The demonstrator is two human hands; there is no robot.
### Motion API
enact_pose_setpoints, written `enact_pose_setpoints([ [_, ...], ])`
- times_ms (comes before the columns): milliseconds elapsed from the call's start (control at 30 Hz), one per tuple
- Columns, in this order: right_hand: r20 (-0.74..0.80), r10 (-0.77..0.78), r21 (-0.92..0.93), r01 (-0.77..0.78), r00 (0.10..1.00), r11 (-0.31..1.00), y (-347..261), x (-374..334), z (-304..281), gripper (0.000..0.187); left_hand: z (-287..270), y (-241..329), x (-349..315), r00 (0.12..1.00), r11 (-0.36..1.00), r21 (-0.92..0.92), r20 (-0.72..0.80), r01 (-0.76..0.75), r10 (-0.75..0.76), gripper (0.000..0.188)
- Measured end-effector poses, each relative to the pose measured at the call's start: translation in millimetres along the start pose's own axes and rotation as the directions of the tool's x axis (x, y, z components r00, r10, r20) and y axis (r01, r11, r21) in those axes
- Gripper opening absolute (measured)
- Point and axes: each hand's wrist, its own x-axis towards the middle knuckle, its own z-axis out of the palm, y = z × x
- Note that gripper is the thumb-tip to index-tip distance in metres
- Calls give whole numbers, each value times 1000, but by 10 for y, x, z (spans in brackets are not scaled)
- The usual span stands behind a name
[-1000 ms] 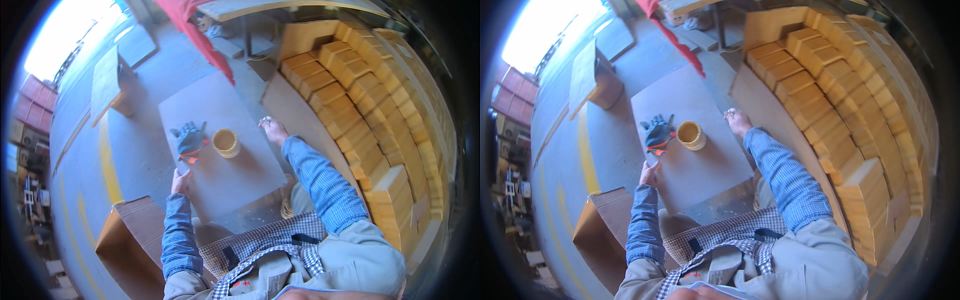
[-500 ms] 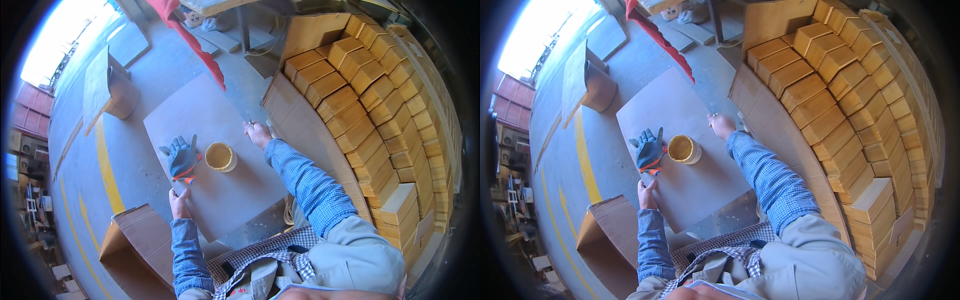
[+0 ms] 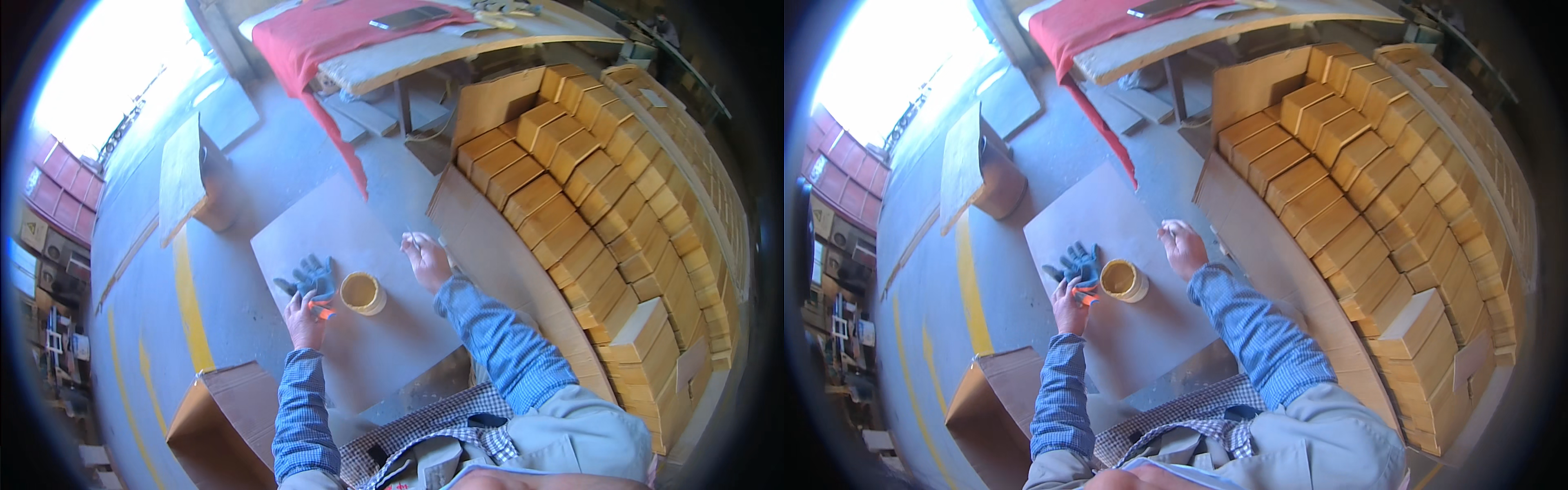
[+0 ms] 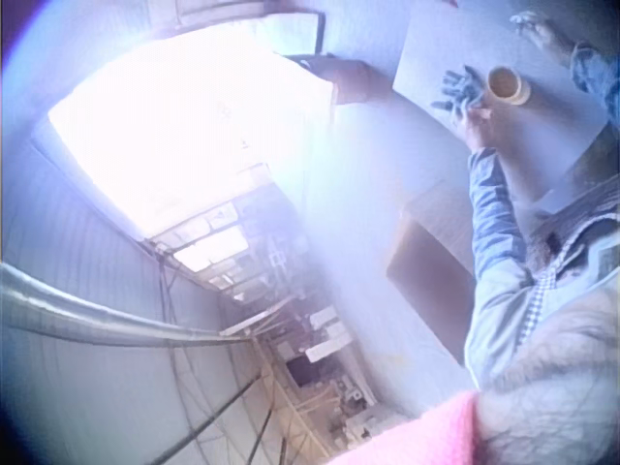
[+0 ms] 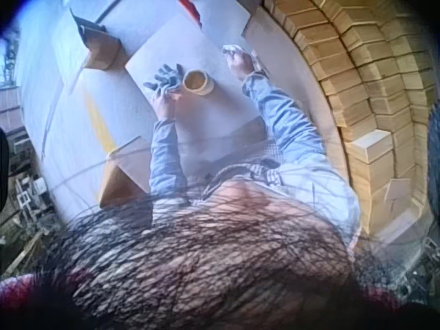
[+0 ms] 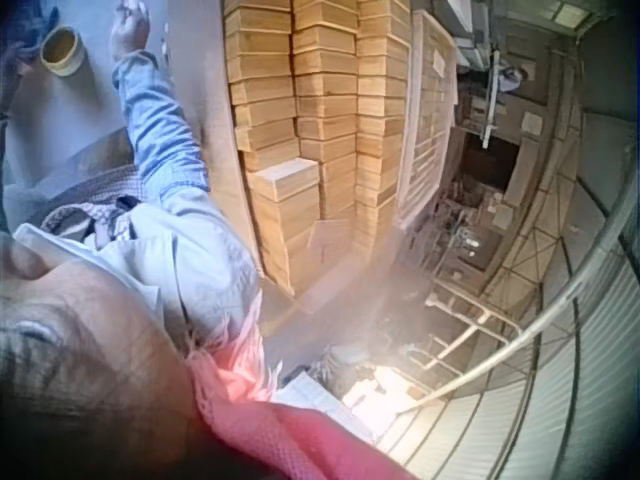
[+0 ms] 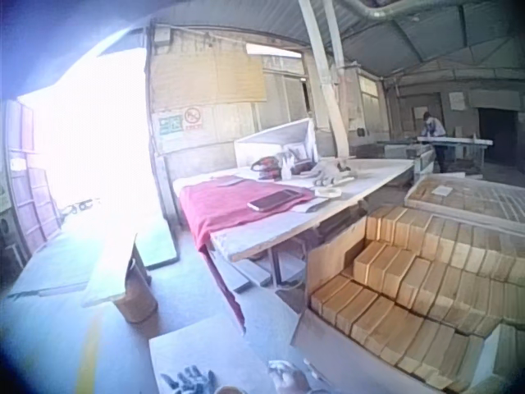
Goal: The person sands a wooden block, walks to a workbench, and handles a small container and gloves. They then sit on the floor, pick up wooden blocks, and use a small tool to work on them. The person places the blocks on a table and continues handling them.
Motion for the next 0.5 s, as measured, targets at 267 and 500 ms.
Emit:
enact_pose_setpoints([
  [267, -109, 247, 360, -194, 963, 913, -119, -362, -527, 36, -532, 319, 632, 977, 519, -836, -214, -178, -10, 15],
  [500, -40, 462, 508, -380, 886, 773, 53, -312, -384, 35, -1910, 2945, 1560, 906, 482, -788, -215, -382, 366, 20],
])
